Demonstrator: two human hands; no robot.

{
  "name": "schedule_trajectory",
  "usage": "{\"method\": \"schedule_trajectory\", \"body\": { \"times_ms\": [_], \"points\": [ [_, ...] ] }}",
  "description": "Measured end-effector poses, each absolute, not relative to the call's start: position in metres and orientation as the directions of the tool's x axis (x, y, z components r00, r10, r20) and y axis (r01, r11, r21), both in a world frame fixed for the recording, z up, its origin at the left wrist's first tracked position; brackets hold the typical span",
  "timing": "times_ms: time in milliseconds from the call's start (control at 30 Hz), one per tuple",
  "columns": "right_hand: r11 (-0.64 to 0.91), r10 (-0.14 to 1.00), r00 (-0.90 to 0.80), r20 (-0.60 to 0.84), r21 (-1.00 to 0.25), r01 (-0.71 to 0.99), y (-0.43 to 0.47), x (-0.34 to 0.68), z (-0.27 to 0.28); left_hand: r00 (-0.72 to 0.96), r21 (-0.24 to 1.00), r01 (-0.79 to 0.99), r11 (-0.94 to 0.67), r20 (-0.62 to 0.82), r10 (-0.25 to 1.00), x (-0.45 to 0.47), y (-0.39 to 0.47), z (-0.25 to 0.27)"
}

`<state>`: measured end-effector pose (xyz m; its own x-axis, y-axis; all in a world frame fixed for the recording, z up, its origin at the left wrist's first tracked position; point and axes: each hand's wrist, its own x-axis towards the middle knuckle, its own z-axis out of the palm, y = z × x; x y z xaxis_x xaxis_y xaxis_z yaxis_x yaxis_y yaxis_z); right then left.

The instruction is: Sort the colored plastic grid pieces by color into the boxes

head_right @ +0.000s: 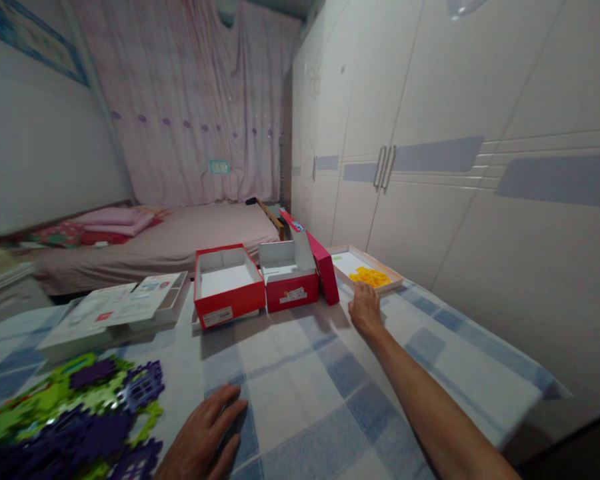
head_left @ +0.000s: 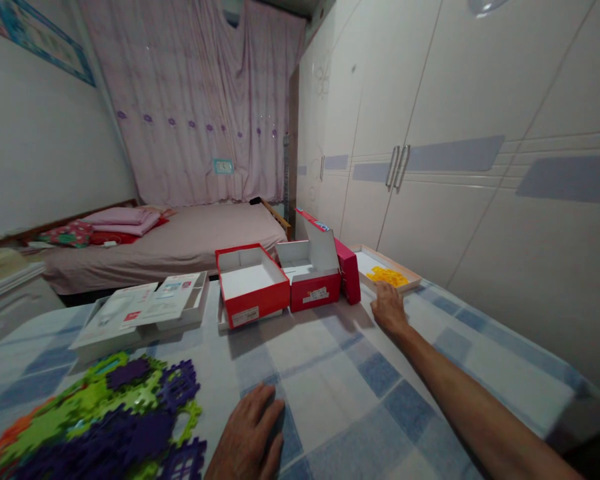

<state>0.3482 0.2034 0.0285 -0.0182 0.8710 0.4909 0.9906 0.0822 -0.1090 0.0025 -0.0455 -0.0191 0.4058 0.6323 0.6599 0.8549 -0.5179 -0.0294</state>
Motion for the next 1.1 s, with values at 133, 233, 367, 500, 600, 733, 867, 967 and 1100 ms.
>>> {"method": "schedule_trajectory", "body": {
  "times_ms": [133, 233, 367, 500, 600, 733, 867, 967, 1100],
  "points": [
    [0.026, 0.905, -0.01, 0.425, -0.031, 0.999, 0.204, 0.366, 0.035, 0.394, -0.038, 0.864, -0.501, 0.672, 0.627, 0.004, -0.046, -0.016],
    [-0.012, 0.913, 0.009, 0.408, 0.004, 1.0, 0.195, 0.378, 0.043, 0.388, -0.029, 0.872, -0.488, 0.65, 0.654, 0.006, -0.048, -0.011],
    [-0.055, 0.929, 0.029, 0.369, 0.059, 0.997, 0.157, 0.401, 0.048, 0.36, 0.019, 0.88, -0.474, 0.624, 0.694, 0.009, -0.05, -0.01],
    [-0.059, 0.93, 0.009, 0.368, 0.124, 0.991, 0.1, 0.434, 0.042, 0.325, 0.084, 0.882, -0.464, 0.605, 0.727, 0.01, -0.05, -0.016],
    [0.036, 0.917, -0.05, 0.395, 0.042, 0.998, 0.054, 0.461, 0.031, 0.305, 0.129, 0.88, -0.457, 0.584, 0.753, 0.01, -0.049, -0.019],
    [0.102, 0.897, -0.05, 0.439, -0.095, 0.99, -0.007, 0.492, 0.015, 0.303, 0.153, 0.872, -0.466, 0.577, 0.758, 0.009, -0.047, -0.018],
    [-0.055, 0.76, 0.235, 0.606, -0.301, 0.952, -0.056, 0.506, 0.01, 0.313, 0.17, 0.863, -0.475, 0.558, 0.769, 0.008, -0.046, -0.017],
    [-0.198, 0.656, 0.639, 0.403, -0.725, 0.66, -0.068, 0.505, 0.019, 0.317, 0.187, 0.859, -0.476, 0.537, 0.782, 0.01, -0.044, -0.015],
    [-0.251, 0.791, 0.573, -0.215, -0.968, -0.018, -0.059, 0.499, 0.032, 0.318, 0.181, 0.872, -0.454, 0.496, 0.808, 0.016, -0.048, -0.001]
  ]
}}
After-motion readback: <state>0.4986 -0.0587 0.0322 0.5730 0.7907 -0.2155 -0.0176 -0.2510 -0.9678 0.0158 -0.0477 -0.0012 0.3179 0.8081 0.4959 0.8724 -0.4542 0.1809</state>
